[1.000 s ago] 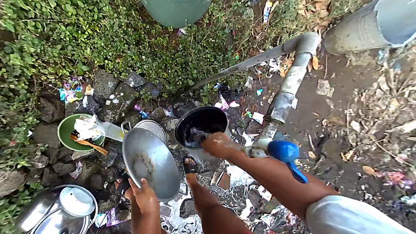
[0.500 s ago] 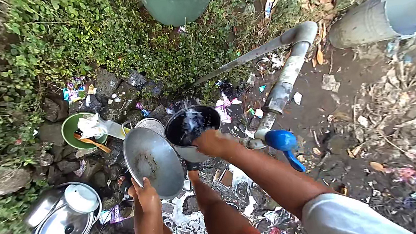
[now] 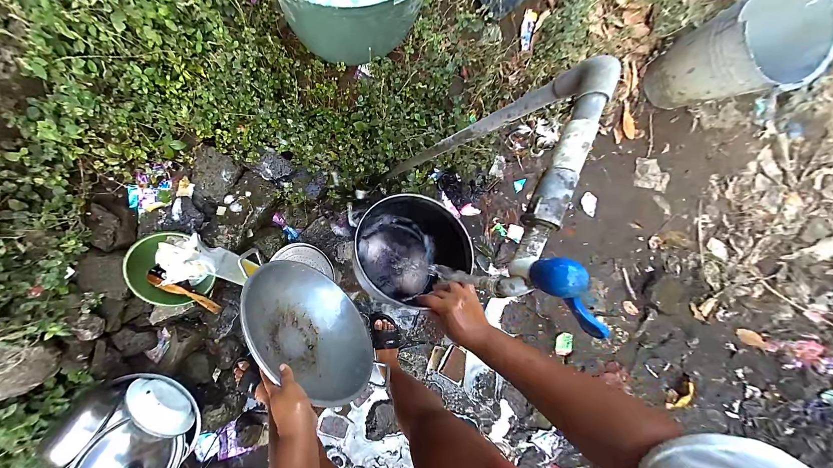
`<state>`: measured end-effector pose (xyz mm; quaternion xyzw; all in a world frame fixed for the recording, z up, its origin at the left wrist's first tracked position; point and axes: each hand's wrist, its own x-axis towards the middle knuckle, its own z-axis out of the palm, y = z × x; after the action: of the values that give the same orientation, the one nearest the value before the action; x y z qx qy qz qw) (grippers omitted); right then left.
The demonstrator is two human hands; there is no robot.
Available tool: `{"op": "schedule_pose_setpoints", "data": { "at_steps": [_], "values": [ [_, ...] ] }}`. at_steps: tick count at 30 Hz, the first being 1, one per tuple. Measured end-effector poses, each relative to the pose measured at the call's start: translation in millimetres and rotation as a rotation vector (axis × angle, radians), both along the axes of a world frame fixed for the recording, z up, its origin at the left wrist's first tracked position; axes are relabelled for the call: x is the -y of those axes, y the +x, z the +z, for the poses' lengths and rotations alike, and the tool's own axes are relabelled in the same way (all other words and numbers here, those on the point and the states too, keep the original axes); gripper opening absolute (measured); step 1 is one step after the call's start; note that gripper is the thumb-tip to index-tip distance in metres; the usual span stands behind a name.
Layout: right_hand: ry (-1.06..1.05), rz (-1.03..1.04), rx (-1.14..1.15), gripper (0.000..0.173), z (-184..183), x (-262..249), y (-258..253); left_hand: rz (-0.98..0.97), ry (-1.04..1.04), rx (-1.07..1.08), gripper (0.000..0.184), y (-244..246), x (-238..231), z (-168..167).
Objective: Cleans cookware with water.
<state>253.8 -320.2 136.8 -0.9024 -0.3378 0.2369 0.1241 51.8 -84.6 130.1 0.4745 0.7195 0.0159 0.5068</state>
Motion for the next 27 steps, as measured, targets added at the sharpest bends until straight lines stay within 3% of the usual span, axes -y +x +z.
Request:
{"op": "schedule_pose_setpoints", "data": {
  "at_steps": [3, 6, 10, 13, 16, 18, 20, 24, 27],
  "values": [
    [0.115, -0.169, -0.051, 0.026, -12.6, -32.3, 18.9, -0.007, 0.002, 0.013, 0.064, 1.9, 1.6, -4.8],
    [0.261, -0.201, -0.14, 0.028, -15.0, -68.6, 16.7, -0.004, 0.023, -0.011, 0.064, 4.2, 2.1, -9.8],
    [0.372, -0.205, -0.109, 0.023, -0.6, -45.1, -13.6, -0.003, 0.025, -0.026, 0.063, -0.1, -4.5, -4.3],
    [0.194, -0.195, -0.224, 0.03, 12.2, -50.3, 12.2, 0.004, 0.027, -0.037, 0.062, -3.0, -6.9, -4.9],
    [-0.04, -0.142, -0.262, 0.032, 3.2, -88.0, 52.6, 0.003, 0.037, -0.027, 0.063, 4.5, -0.1, -10.5],
    [-0.086, -0.214, -0.368, 0.032, 2.4, -107.1, 67.5, 0.018, 0.03, 0.018, 0.063, 7.8, 4.9, -8.5],
    [0.053, -0.43, -0.511, 0.033, 0.9, -107.6, 73.5, 0.029, 0.015, 0.053, 0.064, 9.3, 9.9, -7.1],
    [0.425, -1.116, -0.759, 0.044, -12.6, -101.9, 63.6, 0.027, -0.012, 0.073, 0.062, 12.2, 15.7, -6.8],
    [0.68, -1.49, -0.946, 0.049, -20.4, -104.7, 46.5, 0.051, -0.016, 0.077, 0.062, 14.2, 18.6, -7.8]
  ]
}}
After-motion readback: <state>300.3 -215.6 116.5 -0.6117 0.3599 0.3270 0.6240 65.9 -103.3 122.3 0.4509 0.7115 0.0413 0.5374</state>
